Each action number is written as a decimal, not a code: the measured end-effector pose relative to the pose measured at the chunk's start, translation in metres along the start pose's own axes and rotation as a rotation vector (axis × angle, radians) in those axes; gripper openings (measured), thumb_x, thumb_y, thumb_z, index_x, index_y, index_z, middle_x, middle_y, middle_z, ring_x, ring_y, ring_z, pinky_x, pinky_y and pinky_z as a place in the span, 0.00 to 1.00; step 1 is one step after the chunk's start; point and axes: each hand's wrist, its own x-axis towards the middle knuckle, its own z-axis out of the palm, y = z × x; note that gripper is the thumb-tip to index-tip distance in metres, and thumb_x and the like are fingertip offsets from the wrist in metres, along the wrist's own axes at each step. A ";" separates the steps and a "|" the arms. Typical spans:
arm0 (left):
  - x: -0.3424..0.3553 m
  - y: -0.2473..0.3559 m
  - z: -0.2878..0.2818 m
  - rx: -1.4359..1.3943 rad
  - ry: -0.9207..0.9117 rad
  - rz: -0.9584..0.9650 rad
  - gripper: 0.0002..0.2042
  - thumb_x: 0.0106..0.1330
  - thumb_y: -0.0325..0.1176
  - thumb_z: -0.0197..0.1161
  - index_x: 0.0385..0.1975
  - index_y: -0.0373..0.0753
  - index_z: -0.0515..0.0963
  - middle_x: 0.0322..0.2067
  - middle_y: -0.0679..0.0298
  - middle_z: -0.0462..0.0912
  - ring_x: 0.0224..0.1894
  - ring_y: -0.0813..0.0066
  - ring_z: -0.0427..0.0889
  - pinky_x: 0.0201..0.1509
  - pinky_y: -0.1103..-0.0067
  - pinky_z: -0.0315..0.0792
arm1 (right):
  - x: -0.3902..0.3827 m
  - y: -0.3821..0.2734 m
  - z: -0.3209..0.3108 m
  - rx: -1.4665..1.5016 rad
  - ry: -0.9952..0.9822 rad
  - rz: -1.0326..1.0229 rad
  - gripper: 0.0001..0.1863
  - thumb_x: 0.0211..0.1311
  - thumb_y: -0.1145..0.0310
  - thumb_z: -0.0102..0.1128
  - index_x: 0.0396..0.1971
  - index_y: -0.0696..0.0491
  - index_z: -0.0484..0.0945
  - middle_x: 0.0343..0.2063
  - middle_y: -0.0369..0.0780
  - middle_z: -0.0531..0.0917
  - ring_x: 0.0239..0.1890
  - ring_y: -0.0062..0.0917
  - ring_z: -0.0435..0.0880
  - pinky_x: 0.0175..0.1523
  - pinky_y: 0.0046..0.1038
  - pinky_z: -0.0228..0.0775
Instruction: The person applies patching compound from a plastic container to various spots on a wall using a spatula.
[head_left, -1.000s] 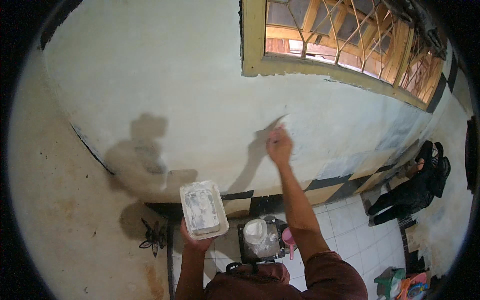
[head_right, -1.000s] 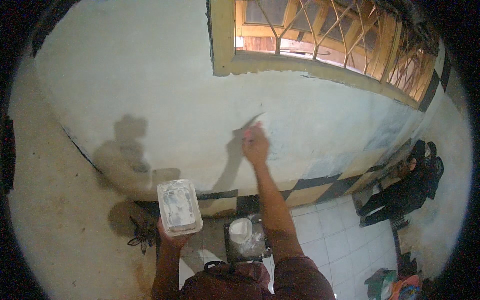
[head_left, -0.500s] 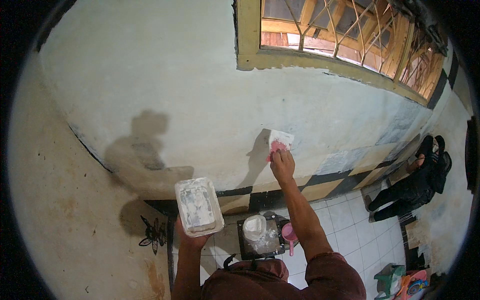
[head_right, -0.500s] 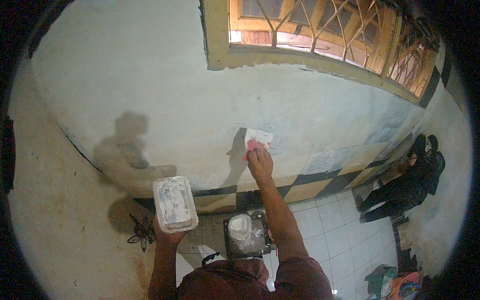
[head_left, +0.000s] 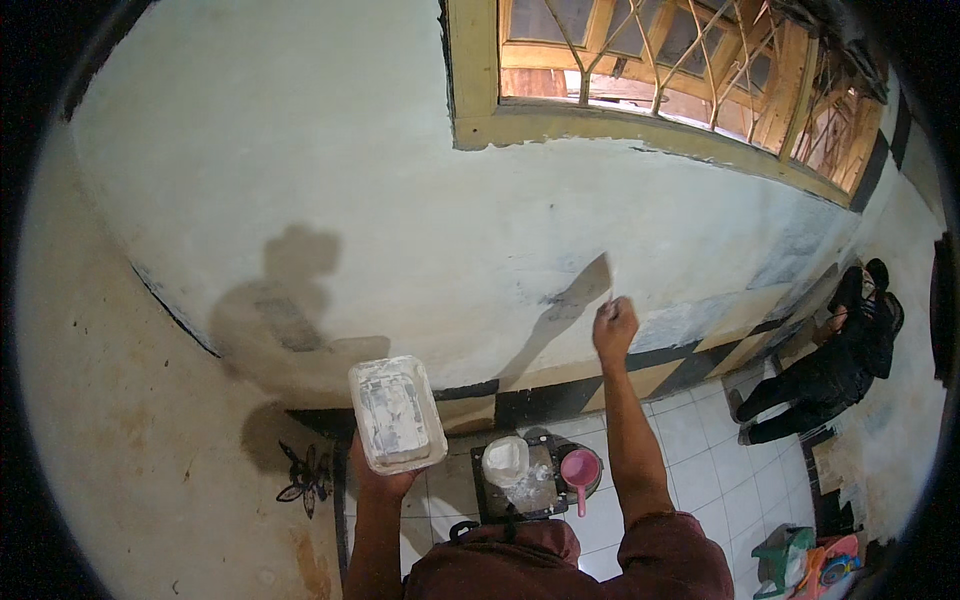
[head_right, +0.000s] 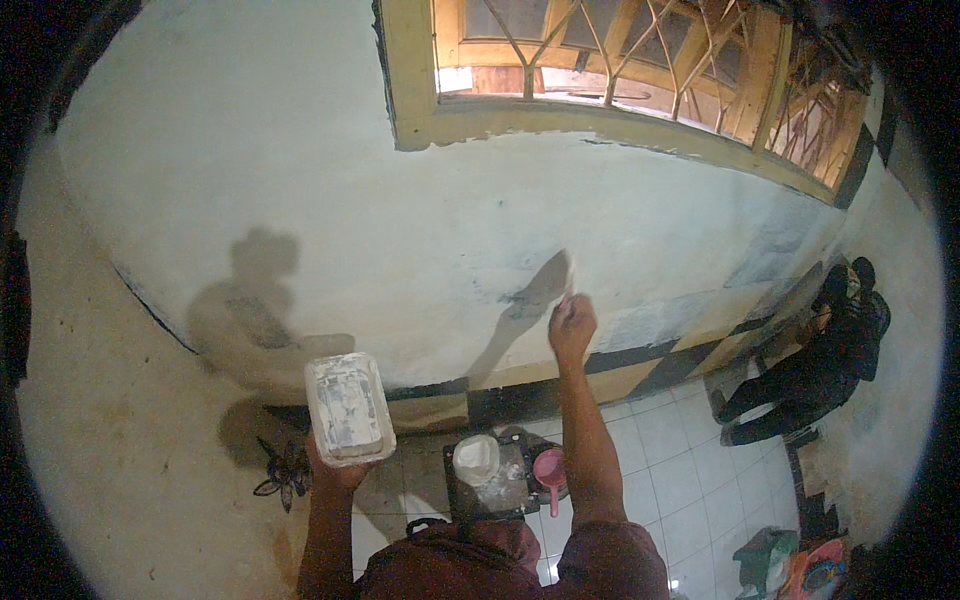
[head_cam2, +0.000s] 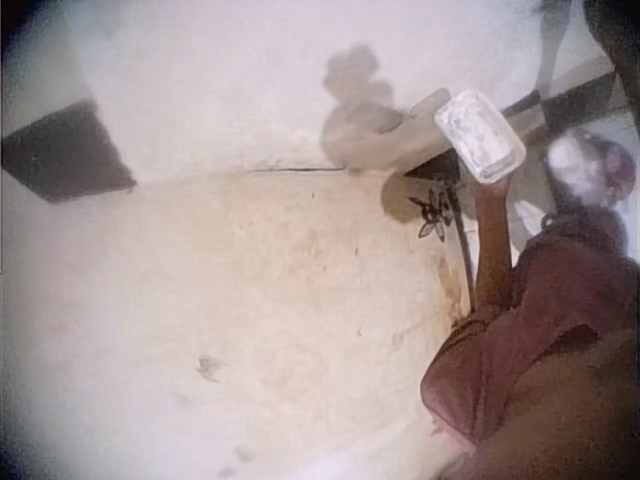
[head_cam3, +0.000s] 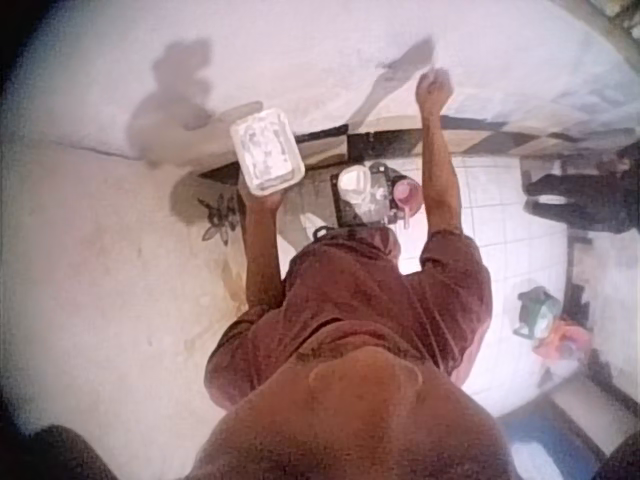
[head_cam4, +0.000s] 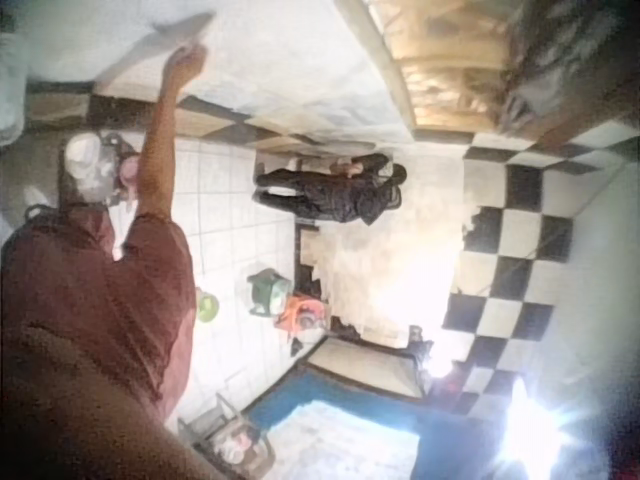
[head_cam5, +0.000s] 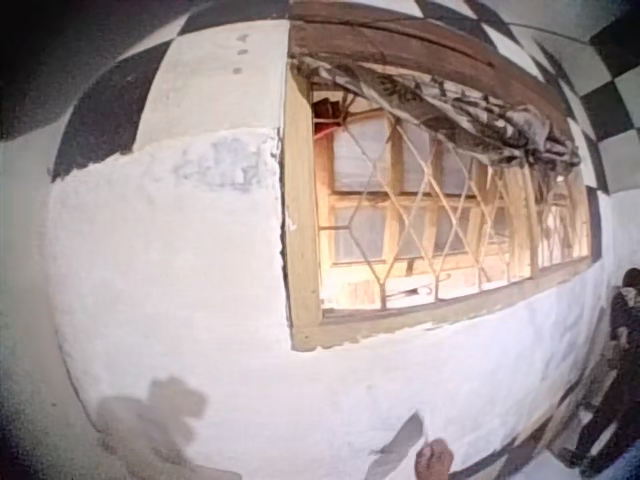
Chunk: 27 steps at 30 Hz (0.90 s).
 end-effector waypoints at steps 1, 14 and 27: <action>-0.001 0.002 0.003 -0.022 0.009 -0.017 0.26 0.66 0.50 0.45 0.58 0.40 0.68 0.55 0.55 0.74 0.55 0.51 0.74 0.57 0.49 0.69 | 0.018 -0.009 -0.003 0.002 0.020 0.113 0.10 0.54 0.71 0.54 0.20 0.58 0.66 0.21 0.47 0.71 0.24 0.43 0.72 0.30 0.40 0.63; -0.010 0.017 0.007 0.183 -0.056 0.069 0.25 0.65 0.47 0.50 0.58 0.38 0.65 0.53 0.56 0.75 0.54 0.56 0.76 0.57 0.57 0.71 | -0.094 -0.147 0.092 0.219 -0.411 -0.268 0.21 0.52 0.74 0.56 0.50 0.52 0.76 0.36 0.46 0.80 0.37 0.42 0.79 0.41 0.39 0.74; -0.014 0.002 0.018 0.158 -0.067 0.078 0.31 0.59 0.44 0.64 0.59 0.36 0.64 0.54 0.55 0.74 0.54 0.59 0.76 0.55 0.59 0.74 | 0.054 -0.107 0.063 0.003 -0.060 -0.271 0.07 0.46 0.80 0.59 0.27 0.52 0.78 0.33 0.44 0.80 0.35 0.39 0.80 0.38 0.35 0.73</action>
